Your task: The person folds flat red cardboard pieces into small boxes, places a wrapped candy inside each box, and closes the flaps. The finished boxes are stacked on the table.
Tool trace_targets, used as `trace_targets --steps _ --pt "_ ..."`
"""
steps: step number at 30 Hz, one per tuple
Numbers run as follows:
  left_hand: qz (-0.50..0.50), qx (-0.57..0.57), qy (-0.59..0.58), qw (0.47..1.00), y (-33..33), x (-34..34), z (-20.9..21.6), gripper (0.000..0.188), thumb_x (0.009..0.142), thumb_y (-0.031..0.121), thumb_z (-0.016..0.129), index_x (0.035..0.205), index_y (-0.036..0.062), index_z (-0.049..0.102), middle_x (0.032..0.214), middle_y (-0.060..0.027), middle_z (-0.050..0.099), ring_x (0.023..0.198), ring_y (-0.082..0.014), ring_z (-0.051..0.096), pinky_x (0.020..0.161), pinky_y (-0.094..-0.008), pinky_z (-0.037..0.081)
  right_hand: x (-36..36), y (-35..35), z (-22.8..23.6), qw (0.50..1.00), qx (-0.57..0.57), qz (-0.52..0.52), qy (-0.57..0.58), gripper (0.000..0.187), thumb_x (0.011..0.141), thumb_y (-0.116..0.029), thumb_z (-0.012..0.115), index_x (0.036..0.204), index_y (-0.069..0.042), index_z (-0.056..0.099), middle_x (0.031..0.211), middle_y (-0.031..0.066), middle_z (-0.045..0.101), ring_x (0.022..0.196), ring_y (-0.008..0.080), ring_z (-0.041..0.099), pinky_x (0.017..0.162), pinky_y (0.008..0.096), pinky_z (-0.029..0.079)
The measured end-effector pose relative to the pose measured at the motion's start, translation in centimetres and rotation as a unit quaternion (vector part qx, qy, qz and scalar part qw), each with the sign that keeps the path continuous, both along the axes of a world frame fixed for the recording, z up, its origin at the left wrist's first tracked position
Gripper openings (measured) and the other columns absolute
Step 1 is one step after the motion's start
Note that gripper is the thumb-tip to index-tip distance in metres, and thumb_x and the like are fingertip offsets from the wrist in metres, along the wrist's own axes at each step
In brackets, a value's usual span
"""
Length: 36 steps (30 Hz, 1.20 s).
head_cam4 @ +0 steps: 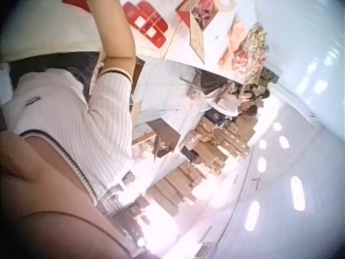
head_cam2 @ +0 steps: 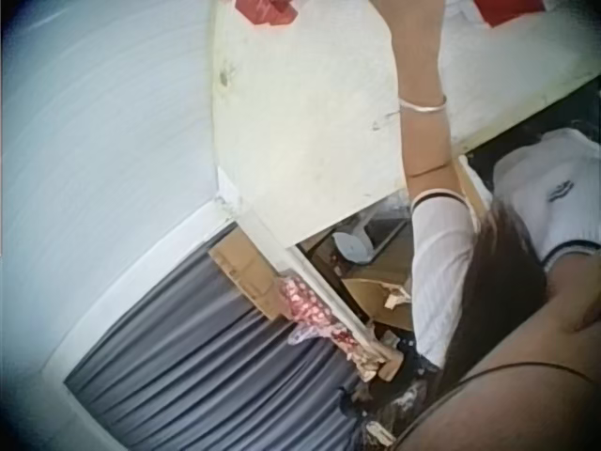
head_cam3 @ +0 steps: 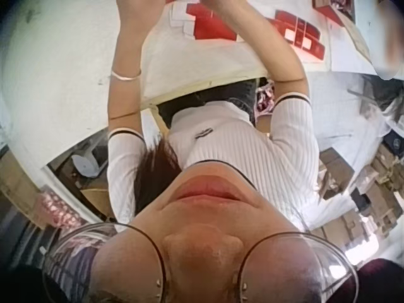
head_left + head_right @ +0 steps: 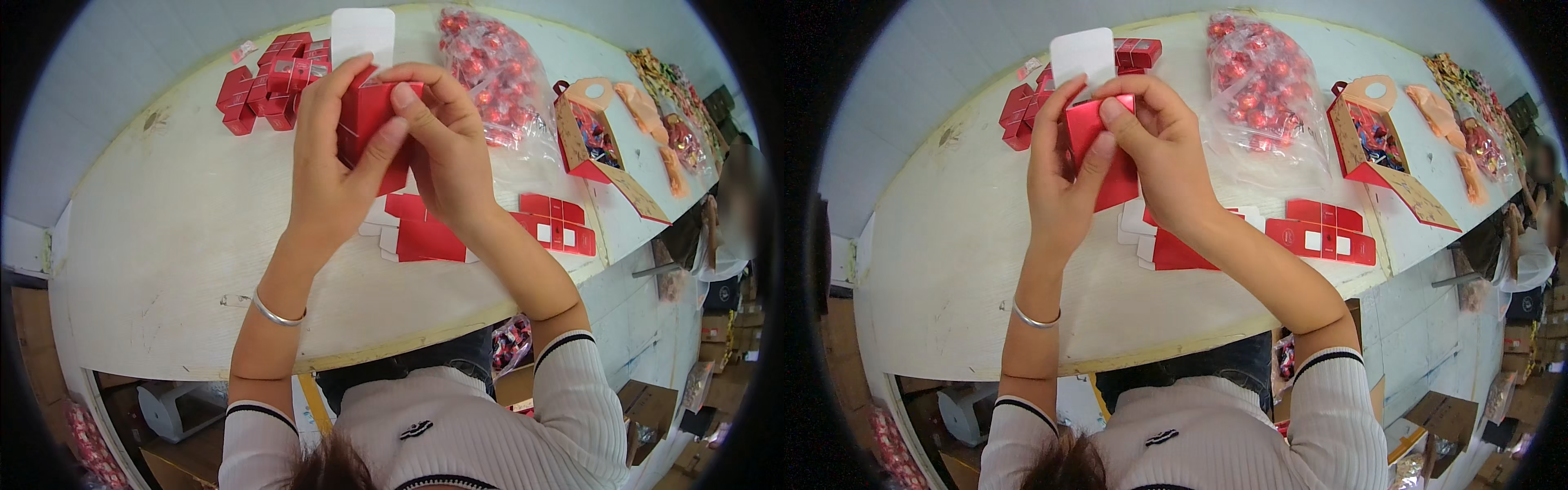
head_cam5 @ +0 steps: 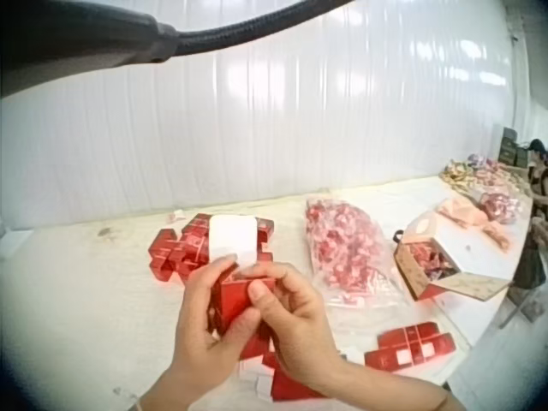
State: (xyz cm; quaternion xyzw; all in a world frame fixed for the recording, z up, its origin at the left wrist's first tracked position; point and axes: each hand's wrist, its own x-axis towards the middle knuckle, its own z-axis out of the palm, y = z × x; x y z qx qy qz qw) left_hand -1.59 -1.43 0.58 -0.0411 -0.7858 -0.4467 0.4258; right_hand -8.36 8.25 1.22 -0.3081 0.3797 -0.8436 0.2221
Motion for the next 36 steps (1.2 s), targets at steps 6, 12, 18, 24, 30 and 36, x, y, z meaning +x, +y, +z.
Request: trace_targets --steps 6,12,18,24,30,36 --pt "-0.133 0.068 -0.064 0.987 -1.5 0.6 0.7 0.029 0.082 0.01 0.058 0.109 0.0051 0.051 0.107 -0.0056 0.047 0.097 -0.0154 0.049 0.082 -0.0257 0.042 -1.5 0.3 -0.9 0.99 0.008 0.082 -0.113 0.017 0.083 -0.011 0.056 0.098 -0.006 0.05 0.09 0.0037 0.056 0.071 0.0079 0.048 0.058 0.0195 0.036" --pt "-0.137 0.125 -0.038 0.982 -0.7 0.9 0.9 0.032 0.083 0.01 0.057 0.112 0.0045 0.047 0.106 -0.0037 0.047 0.094 -0.0119 0.049 0.08 -0.0241 0.042 -0.4 -0.2 0.6 0.997 -0.019 -0.017 -0.075 0.051 0.078 -0.001 0.05 0.123 -0.008 0.028 0.097 0.0063 0.055 0.08 0.0099 0.049 0.061 0.0237 0.04" --pt "-0.149 0.101 -0.078 0.981 -1.8 0.8 0.3 0.024 0.082 0.009 0.058 0.103 0.0039 0.047 0.099 -0.0017 0.045 0.088 -0.0101 0.047 0.075 -0.0219 0.041 -1.0 0.2 0.7 0.996 -0.025 0.043 -0.08 0.035 0.079 -0.002 0.052 0.113 -0.005 0.044 0.099 0.0066 0.056 0.088 0.0105 0.051 0.063 0.0229 0.042" --pt "-0.116 0.043 -0.056 0.991 -1.8 0.5 0.4 0.031 0.082 0.008 0.058 0.108 0.0044 0.042 0.103 -0.0047 0.045 0.091 -0.0128 0.05 0.074 -0.024 0.044 -1.3 0.5 1.2 0.999 0.043 0.022 -0.017 0.019 0.082 -0.014 0.06 0.097 -0.003 0.06 0.082 0.0019 0.06 0.068 0.0058 0.051 0.052 0.0208 0.04" --pt "-0.112 0.064 0.026 0.991 -0.8 0.8 0.6 0.052 0.08 0.004 0.059 0.123 0.0066 0.03 0.118 -0.0117 0.04 0.097 -0.0173 0.054 0.075 -0.028 0.048 -2.0 0.7 1.3 0.986 0.08 -0.042 0.141 0.018 0.081 -0.01 0.061 0.096 0.0 0.063 0.079 0.0031 0.062 0.066 0.0038 0.051 0.054 0.018 0.041" --pt "-0.139 0.084 -0.005 0.987 -0.8 0.9 1.2 0.051 0.081 0.007 0.06 0.124 0.0061 0.033 0.118 -0.0117 0.044 0.094 -0.0157 0.054 0.075 -0.0265 0.046 -1.7 0.8 1.3 0.961 0.07 -0.104 0.247 0.014 0.082 -0.005 0.058 0.094 0.001 0.064 0.086 0.0045 0.062 0.066 0.005 0.052 0.051 0.0196 0.042"
